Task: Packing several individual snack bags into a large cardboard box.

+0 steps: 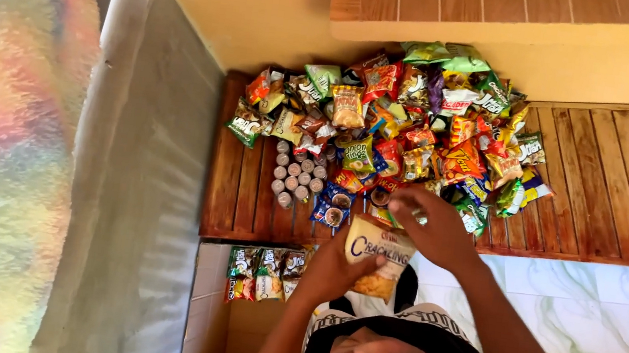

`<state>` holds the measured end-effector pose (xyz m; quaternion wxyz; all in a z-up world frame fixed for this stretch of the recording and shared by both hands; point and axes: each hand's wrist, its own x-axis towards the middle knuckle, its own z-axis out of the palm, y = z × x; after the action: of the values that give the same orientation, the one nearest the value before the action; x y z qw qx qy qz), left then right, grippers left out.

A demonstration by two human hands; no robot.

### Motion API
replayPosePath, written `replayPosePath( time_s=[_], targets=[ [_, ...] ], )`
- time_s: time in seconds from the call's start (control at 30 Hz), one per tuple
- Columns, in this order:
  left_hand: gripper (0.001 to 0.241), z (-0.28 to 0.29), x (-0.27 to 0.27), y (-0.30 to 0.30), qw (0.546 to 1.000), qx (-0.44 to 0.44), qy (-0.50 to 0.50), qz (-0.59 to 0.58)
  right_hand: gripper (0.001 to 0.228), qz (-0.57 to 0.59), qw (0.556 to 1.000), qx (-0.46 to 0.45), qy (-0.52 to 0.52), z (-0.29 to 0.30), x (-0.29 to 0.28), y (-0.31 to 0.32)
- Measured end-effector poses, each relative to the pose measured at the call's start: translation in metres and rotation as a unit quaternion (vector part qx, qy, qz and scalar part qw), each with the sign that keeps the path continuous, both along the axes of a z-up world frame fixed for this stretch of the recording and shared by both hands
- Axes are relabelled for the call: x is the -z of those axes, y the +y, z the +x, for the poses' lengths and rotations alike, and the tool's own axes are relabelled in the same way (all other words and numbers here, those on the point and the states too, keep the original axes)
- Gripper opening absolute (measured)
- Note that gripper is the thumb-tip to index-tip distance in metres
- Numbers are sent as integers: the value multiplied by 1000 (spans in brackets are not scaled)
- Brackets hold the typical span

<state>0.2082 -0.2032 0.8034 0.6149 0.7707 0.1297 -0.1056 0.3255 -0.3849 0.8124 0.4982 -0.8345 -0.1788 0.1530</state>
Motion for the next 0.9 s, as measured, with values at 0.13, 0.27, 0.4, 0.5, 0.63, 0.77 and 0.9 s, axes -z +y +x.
replayPosePath(
  time_s=[0.13,0.27,0.4,0.5,0.63,0.77,0.9],
  targets=[
    [57,-22,23,5,998,0,8,-57,31,-40,997,-58,15,-5,36,-22],
    [57,-28,23,13,996,1,-1,-89,30,-27,993,18,115,-6,36,-23],
    [60,-33,16,9,988,17,5,-154,29,-10,990,-132,44,-17,28,-10],
    [61,-32,25,6,982,13,1,-190,26,-98,990,-105,9,-18,38,-1],
    [56,-34,35,14,972,42,-5,-231,25,-126,985,-82,-85,-25,48,8],
    [51,-31,45,17,976,40,-10,-212,23,-140,972,-44,-185,-41,29,18],
    [47,-28,44,16,974,-88,-41,-202,45,-42,998,31,-44,-46,19,19]
  ],
)
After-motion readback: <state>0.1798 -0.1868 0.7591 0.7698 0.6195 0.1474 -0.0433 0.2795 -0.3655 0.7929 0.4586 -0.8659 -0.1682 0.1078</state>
